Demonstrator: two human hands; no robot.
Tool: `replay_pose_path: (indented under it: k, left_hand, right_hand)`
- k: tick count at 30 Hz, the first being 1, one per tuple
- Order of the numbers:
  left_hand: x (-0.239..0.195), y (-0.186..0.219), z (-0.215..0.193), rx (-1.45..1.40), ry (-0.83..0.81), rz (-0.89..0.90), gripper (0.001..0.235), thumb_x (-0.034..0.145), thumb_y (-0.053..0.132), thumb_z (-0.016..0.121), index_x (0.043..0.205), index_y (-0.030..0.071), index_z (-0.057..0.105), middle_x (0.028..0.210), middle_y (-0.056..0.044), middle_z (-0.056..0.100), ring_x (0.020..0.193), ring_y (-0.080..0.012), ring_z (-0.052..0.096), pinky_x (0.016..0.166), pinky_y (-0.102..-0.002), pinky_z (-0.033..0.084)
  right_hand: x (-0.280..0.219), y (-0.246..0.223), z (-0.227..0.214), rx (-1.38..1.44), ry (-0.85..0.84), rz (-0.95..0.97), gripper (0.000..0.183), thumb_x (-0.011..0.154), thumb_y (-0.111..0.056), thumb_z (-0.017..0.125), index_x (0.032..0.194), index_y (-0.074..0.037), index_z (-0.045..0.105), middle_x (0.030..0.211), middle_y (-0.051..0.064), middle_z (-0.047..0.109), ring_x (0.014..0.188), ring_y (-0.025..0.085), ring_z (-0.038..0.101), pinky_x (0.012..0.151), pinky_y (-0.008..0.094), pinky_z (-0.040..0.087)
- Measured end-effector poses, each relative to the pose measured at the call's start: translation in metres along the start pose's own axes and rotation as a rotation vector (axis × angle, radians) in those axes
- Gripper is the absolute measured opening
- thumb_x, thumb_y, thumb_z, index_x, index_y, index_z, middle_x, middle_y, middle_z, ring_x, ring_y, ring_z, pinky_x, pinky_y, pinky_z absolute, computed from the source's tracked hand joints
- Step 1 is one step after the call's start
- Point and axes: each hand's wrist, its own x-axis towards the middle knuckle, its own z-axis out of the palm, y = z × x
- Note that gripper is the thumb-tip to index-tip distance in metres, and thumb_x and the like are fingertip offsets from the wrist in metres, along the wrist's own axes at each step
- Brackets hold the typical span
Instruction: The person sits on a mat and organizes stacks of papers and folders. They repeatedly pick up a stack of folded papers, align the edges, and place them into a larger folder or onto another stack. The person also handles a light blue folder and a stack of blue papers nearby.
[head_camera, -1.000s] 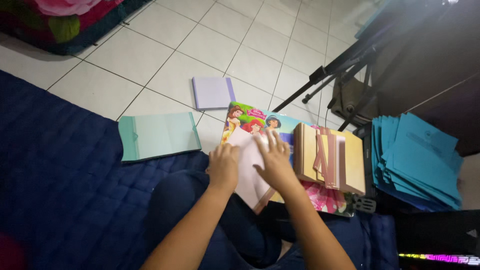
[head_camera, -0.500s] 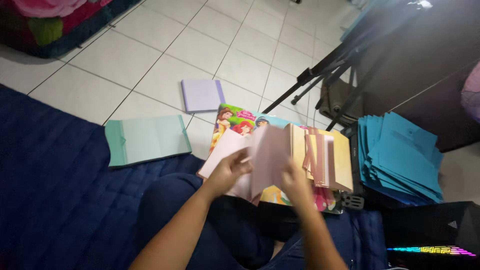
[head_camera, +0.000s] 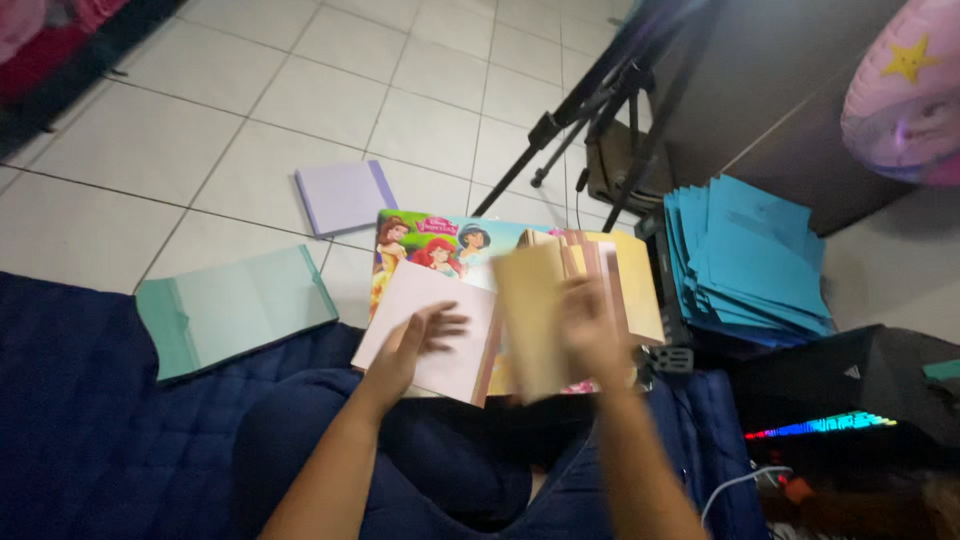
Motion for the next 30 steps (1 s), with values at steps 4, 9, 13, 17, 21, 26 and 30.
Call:
replay_pose_path:
  k: [4,9,13,17,21,26,30]
  left_hand:
    - [0.012,-0.044,-0.031,0.816,0.283,0.118,0.039,0.101,0.044,0.061,0.122,0.014,0.071,0.112,-0.011,0.074,0.11,-0.0324,0.069,0.094,-0.042,0.055]
    - [0.006,-0.045,-0.035,1.416,0.548,-0.25,0.083,0.081,0.062,0.074,0.144,0.012,0.053,0.142,-0.017,0.053,0.137,-0.0408,0.044,0.104,-0.059,0.043]
    - [0.0,-0.046,-0.032,1.342,0.581,-0.298,0.091,0.068,0.06,0.087,0.137,0.01,0.055,0.12,-0.013,0.065,0.114,-0.0358,0.063,0.089,-0.053,0.055]
    - [0.006,-0.031,-0.02,1.56,0.598,-0.332,0.083,0.064,0.065,0.086,0.12,0.009,0.064,0.106,-0.007,0.064,0.102,-0.0297,0.064,0.078,-0.044,0.056]
    - [0.006,-0.036,-0.015,1.542,0.601,-0.282,0.066,0.069,0.046,0.089,0.114,0.005,0.063,0.106,-0.007,0.055,0.101,-0.0303,0.06,0.074,-0.042,0.057]
    - [0.008,-0.056,-0.036,1.3,0.563,-0.007,0.037,0.092,0.004,0.064,0.127,-0.002,0.052,0.109,-0.021,0.061,0.104,-0.0395,0.064,0.088,-0.046,0.054]
    - [0.0,-0.019,-0.026,1.317,0.58,0.382,0.011,0.088,0.014,0.068,0.093,0.024,0.069,0.09,0.006,0.062,0.098,-0.0202,0.061,0.087,-0.04,0.043]
  right_hand:
    - [0.051,0.052,-0.105,-0.088,0.351,-0.026,0.024,0.1,-0.006,0.065,0.121,-0.012,0.057,0.096,0.006,0.062,0.085,0.02,0.064,0.077,0.032,0.051]
    - [0.089,0.196,-0.098,-0.57,0.134,0.306,0.025,0.083,-0.026,0.077,0.105,-0.015,0.075,0.093,0.011,0.076,0.1,0.035,0.073,0.082,0.047,0.056]
    - [0.079,0.198,-0.096,-0.733,0.234,0.198,0.023,0.077,-0.025,0.081,0.097,-0.014,0.079,0.09,0.009,0.077,0.092,0.035,0.075,0.075,0.046,0.059]
    - [0.035,0.116,-0.054,-0.875,0.429,-0.125,0.025,0.081,-0.041,0.081,0.1,-0.029,0.069,0.126,-0.003,0.053,0.119,0.03,0.054,0.09,0.049,0.047]
    - [0.006,0.079,0.034,-0.302,0.12,-0.422,0.043,0.066,-0.018,0.085,0.106,-0.012,0.071,0.12,0.015,0.061,0.127,0.04,0.054,0.103,0.045,0.045]
    - [0.004,-0.009,0.05,-0.392,-0.014,-0.522,0.024,0.081,-0.016,0.078,0.103,-0.01,0.069,0.129,0.024,0.059,0.122,0.051,0.057,0.102,0.055,0.047]
    - [0.007,-0.028,0.04,-0.518,0.064,-0.62,0.044,0.08,-0.018,0.078,0.121,-0.013,0.066,0.134,0.019,0.059,0.125,0.043,0.059,0.104,0.049,0.048]
